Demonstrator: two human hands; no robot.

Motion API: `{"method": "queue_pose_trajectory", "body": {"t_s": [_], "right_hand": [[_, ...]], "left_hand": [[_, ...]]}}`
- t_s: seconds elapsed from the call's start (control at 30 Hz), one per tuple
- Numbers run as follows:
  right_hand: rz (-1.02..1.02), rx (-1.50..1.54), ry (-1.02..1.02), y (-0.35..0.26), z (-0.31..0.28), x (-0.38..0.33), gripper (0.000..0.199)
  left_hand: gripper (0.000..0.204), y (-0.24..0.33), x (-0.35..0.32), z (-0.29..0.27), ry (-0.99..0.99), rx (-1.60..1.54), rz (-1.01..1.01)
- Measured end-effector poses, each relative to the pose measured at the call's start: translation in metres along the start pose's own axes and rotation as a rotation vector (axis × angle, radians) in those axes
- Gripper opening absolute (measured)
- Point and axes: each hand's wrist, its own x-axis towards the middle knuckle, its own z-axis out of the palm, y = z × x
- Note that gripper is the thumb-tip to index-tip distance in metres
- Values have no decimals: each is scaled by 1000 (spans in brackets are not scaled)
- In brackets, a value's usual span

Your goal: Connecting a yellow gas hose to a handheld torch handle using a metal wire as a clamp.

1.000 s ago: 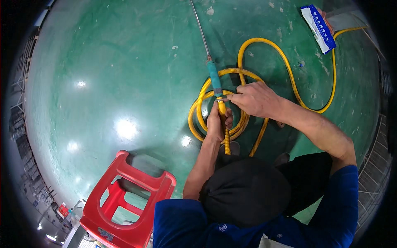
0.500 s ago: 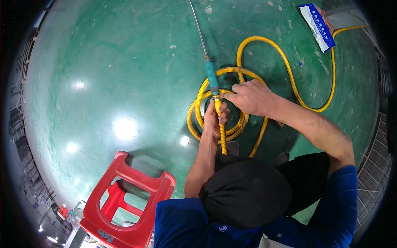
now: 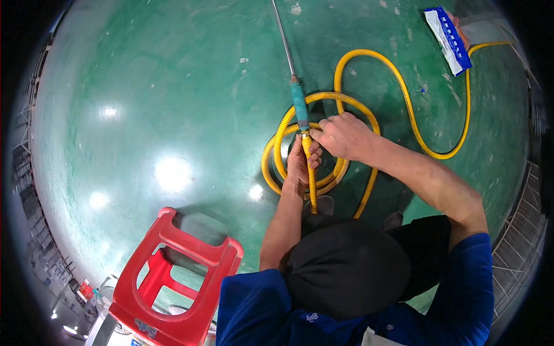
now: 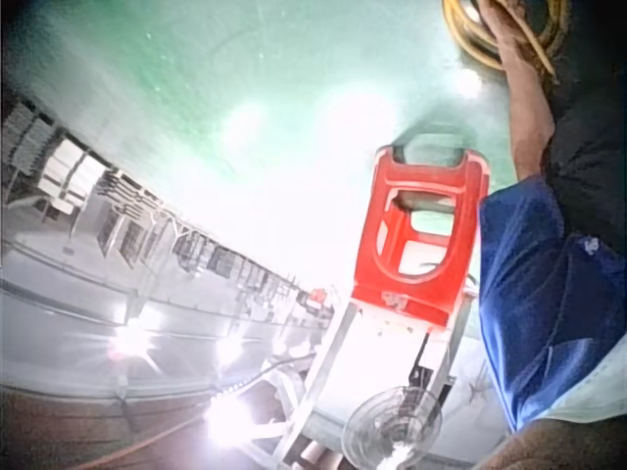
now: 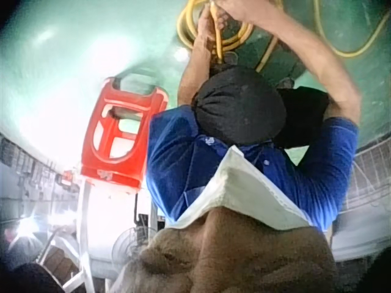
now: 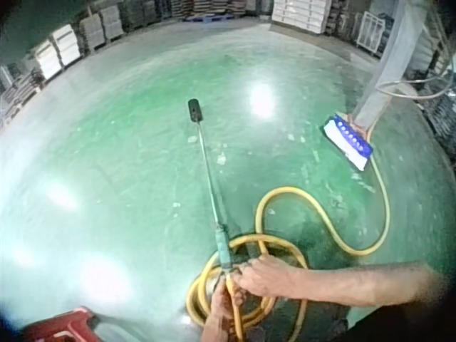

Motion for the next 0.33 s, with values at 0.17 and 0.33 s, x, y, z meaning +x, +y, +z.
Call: {"method": "queue_pose_trajectory", "body": {"t_s": [0.17,0.33], "right_hand": [[8,14,29,2,2,-2,27],[-7,11,45,2,-4,-2,29]], "left_hand": [[37,-3,0,10,19,9,40],[37,-2,4,0,-30,-15,18]]}}
